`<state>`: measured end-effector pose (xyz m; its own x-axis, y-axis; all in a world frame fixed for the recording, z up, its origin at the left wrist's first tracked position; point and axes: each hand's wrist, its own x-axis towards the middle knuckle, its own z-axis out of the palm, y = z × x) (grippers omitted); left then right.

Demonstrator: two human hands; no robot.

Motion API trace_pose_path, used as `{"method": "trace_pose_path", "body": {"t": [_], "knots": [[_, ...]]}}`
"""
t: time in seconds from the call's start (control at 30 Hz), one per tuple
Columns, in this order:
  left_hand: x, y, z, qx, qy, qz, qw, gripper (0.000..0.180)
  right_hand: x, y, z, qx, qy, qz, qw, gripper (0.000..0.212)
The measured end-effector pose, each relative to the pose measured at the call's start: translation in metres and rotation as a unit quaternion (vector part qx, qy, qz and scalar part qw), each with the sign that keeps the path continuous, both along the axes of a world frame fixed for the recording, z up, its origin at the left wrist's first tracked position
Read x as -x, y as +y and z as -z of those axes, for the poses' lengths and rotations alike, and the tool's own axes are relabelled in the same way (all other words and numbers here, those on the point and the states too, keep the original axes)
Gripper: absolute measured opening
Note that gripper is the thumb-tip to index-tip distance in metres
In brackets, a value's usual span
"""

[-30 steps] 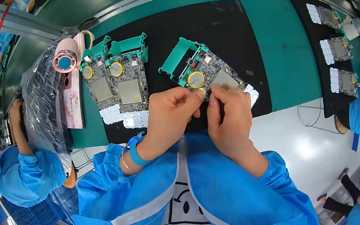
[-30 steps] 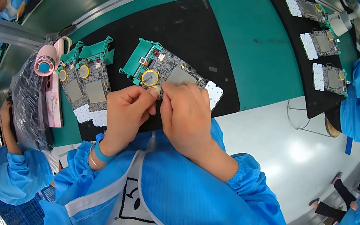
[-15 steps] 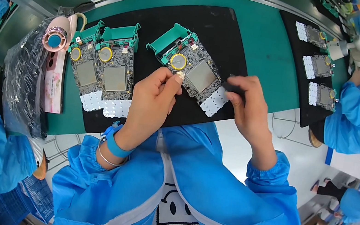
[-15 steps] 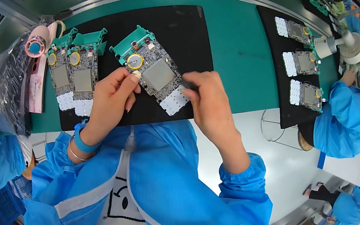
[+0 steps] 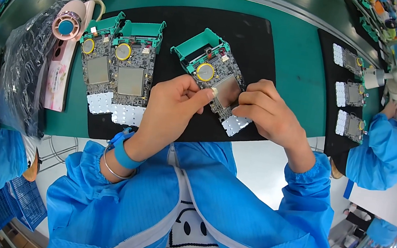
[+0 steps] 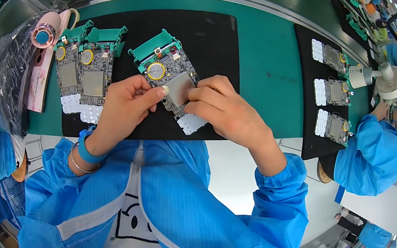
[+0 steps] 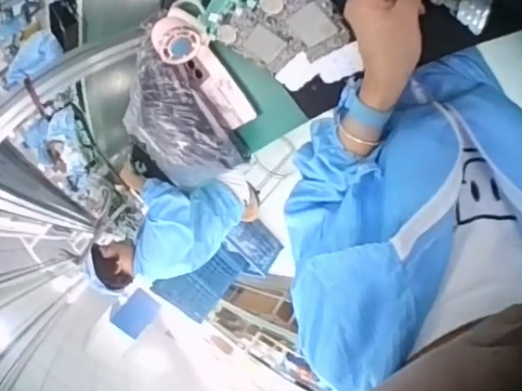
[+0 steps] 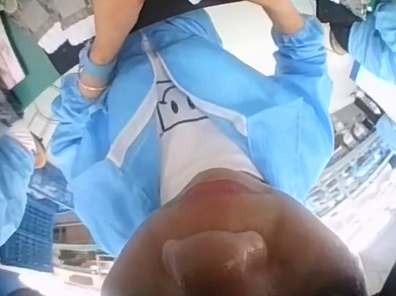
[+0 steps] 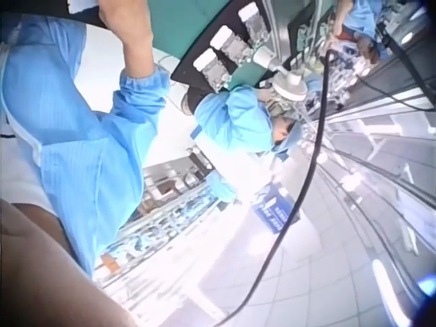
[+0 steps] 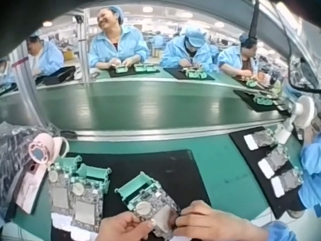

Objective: The person assembles electronic circuit boards by connecting components and tucking wires into plastic housings on an assembly line. This is done using tweezers for precision.

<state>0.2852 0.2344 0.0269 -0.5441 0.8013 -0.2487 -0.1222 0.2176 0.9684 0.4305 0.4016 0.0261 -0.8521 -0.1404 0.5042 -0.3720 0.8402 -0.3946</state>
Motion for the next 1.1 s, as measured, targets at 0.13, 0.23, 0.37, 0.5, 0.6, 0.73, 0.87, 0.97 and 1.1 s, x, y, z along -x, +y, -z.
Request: {"method": "trace_pose_path", "body": {"t": [0.13, 0.23, 0.37, 0.5, 0.6, 0.73, 0.87, 0.97, 1.1], "knots": [[-0.003, 0.002, 0.001, 0.015, 0.040, -0.025, 0.999, 0.024, 0.007, -0.008, 0.002, 0.073, -0.015, -0.032, 0.997, 0.028], [-0.004, 0.003, 0.004, 0.019, 0.077, -0.039, 0.996, 0.025, 0.005, -0.028, -0.007, -0.052, -0.023, -0.009, 0.998, 0.024], [-0.007, 0.003, 0.009, -0.019, 0.086, -0.044, 0.995, 0.025, -0.004, -0.060, -0.009, -0.210, -0.015, 0.081, 0.974, 0.027], [0.003, -0.002, 0.003, 0.021, 0.060, 0.008, 0.998, 0.024, -0.003, -0.041, -0.006, 0.055, -0.016, 0.138, 0.989, 0.029], [0.004, -0.004, 0.003, 0.002, 0.043, 0.036, 0.998, 0.022, 0.002, -0.045, -0.008, 0.085, -0.002, 0.177, 0.980, 0.025], [0.004, -0.002, 0.003, -0.001, 0.016, 0.022, 1.000, 0.021, 0.013, -0.050, -0.014, -0.046, -0.004, 0.195, 0.980, 0.026], [0.001, -0.001, 0.008, -0.036, 0.041, 0.003, 0.999, 0.021, 0.008, -0.047, -0.003, -0.036, 0.015, 0.162, 0.986, 0.027], [0.001, -0.001, 0.011, -0.036, 0.045, 0.006, 0.998, 0.021, -0.009, -0.052, 0.000, -0.023, -0.028, 0.181, 0.983, 0.025], [0.003, -0.005, 0.007, -0.024, 0.071, 0.018, 0.997, 0.019, -0.003, -0.053, -0.005, 0.009, -0.023, 0.186, 0.982, 0.024]]}}
